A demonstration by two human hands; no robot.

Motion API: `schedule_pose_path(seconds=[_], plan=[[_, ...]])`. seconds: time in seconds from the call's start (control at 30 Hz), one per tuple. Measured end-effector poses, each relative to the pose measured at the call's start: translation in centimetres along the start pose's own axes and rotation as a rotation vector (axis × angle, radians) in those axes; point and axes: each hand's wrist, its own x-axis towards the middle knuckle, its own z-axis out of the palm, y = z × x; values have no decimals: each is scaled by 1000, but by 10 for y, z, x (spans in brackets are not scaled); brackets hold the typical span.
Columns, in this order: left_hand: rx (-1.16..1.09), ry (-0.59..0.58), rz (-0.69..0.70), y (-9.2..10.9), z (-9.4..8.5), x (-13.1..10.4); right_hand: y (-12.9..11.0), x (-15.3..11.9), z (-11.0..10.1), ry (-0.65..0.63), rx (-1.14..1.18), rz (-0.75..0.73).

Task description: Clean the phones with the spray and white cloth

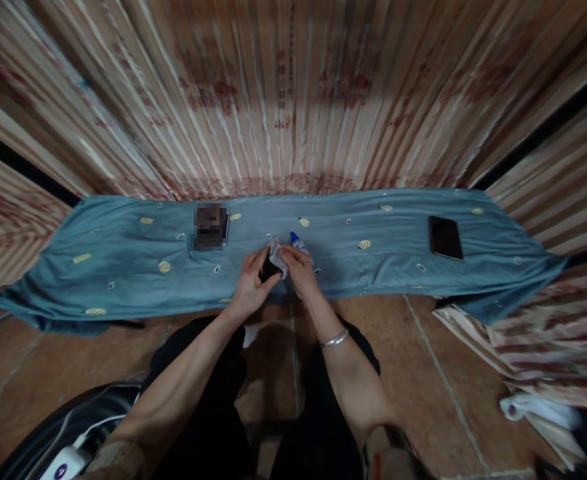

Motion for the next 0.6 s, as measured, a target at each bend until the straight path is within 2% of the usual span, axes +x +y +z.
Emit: schedule_pose_path(seconds=[0.23, 0.4, 0.5, 0.6], plan=[[-82, -16, 19, 1, 0, -4, 2, 7, -5, 1, 99, 23], [-302, 4, -130, -2, 3, 1, 5, 4, -5, -24, 116, 17], [-544, 44, -239, -1, 7, 3, 6, -1, -1, -46, 4, -70], [-770, 100, -357, 2, 10, 5, 6, -9, 2, -97, -252, -236]])
